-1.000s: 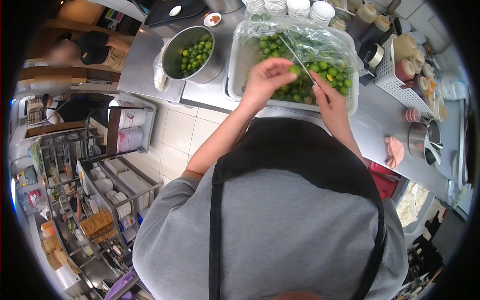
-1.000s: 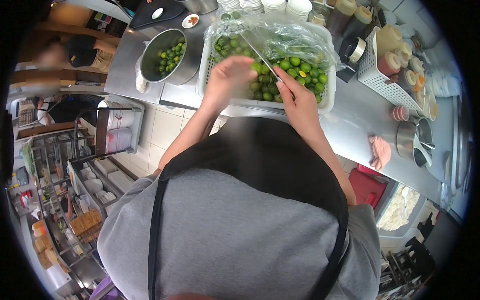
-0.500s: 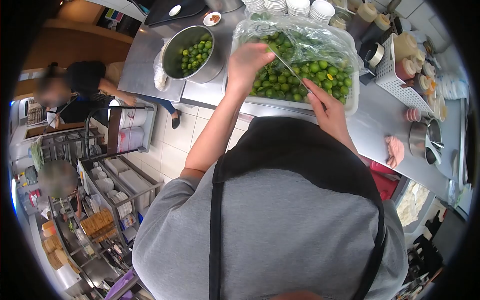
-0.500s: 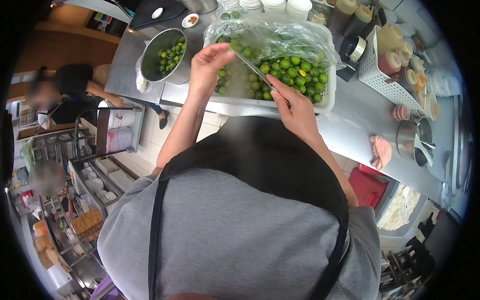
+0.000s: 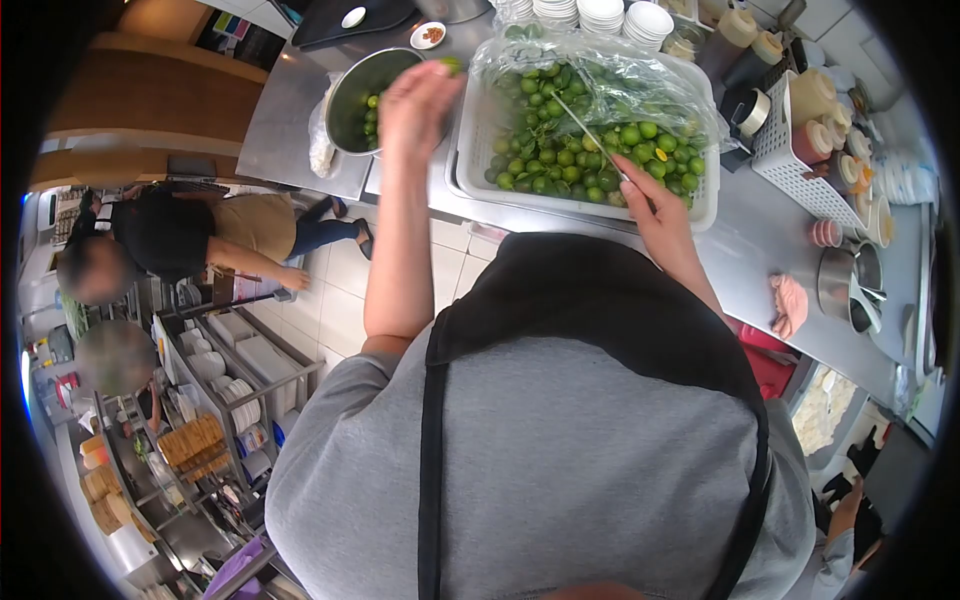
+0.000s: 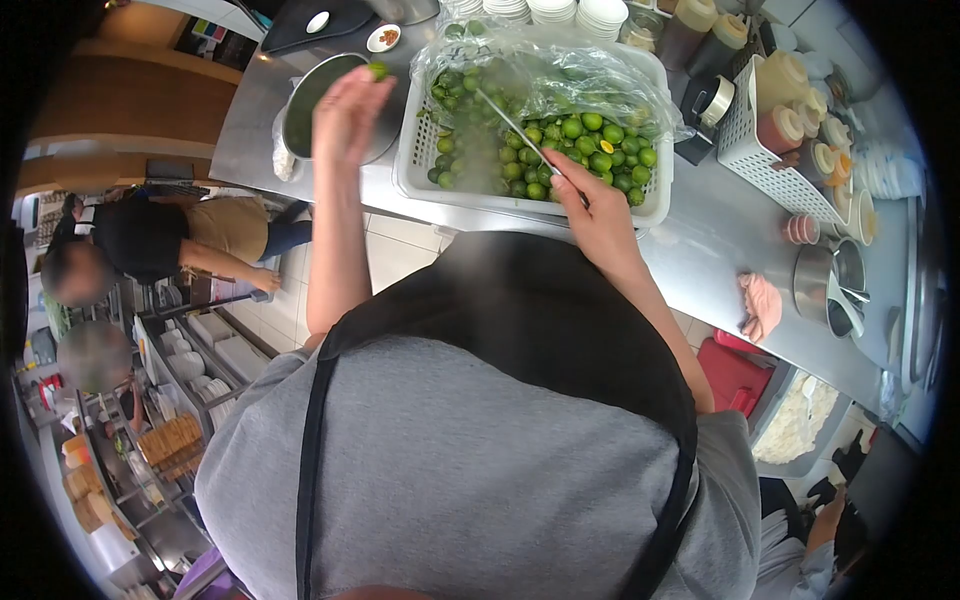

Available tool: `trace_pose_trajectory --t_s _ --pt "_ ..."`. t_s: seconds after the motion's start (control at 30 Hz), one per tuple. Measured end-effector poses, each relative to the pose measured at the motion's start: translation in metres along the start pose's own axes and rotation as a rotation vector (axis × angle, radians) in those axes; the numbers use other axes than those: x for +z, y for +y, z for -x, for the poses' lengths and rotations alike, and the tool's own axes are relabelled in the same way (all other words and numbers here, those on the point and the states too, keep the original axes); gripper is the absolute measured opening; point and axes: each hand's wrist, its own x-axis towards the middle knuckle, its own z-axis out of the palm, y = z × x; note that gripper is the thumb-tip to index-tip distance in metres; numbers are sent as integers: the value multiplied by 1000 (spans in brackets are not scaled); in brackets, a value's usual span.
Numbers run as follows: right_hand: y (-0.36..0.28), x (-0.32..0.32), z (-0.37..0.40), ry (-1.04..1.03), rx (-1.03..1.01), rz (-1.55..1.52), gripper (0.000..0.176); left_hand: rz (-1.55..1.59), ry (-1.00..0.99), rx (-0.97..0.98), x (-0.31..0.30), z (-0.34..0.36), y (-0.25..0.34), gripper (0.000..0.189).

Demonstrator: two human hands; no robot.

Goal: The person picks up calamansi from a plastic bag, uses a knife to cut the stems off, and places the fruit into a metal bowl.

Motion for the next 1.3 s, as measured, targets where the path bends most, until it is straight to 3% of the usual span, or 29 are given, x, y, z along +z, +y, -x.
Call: trace_pose_trajectory --t_s 0.03,0.1,0.13,0.17,0.3,0.4,0.43,0.53,0.67,0.73,0.87,0.93,1.03,1.3 --pt "1 -3 0 -2 1 0 31 -153 109 114 -11 -6 10 21" --pt "3 -8 1 31 43 0 31 -791 337 527 -39 -20 19 30" --pt "5 -10 0 31 42 -1 31 -1139 438 856 -46 -23 22 31" --pt "6 -11 -1 38 35 8 31 -1139 437 858 -49 -25 16 31" --pt "6 -9 -2 48 15 41 31 -1199 -68 344 -12 1 -19 9" --pt "4 -6 -1 54 18 36 31 -1499 -334 188 13 15 -62 13" --pt "4 -7 0 57 19 37 31 -1498 -336 189 20 19 -71 13" --pt "7 -9 2 25 83 45 31 -1461 -224 196 35 25 -87 14" --pt "3 -6 1 47 52 14 31 -1415 -243 159 29 15 -89 16" --pt "1 -7 1 55 58 25 31 -899 -360 -47 16 6 -89 16" --pt "0 -4 0 53 11 4 31 -896 -331 -68 19 18 -79 15" --pt "-2 -5 1 53 12 -2 31 -235 -248 -356 36 34 -54 21" --pt "-4 -5 1 26 40 3 31 -54 -334 -319 35 36 -47 27" --pt "-13 0 3 -29 5 -3 32 70 -274 -152 45 44 -43 23"
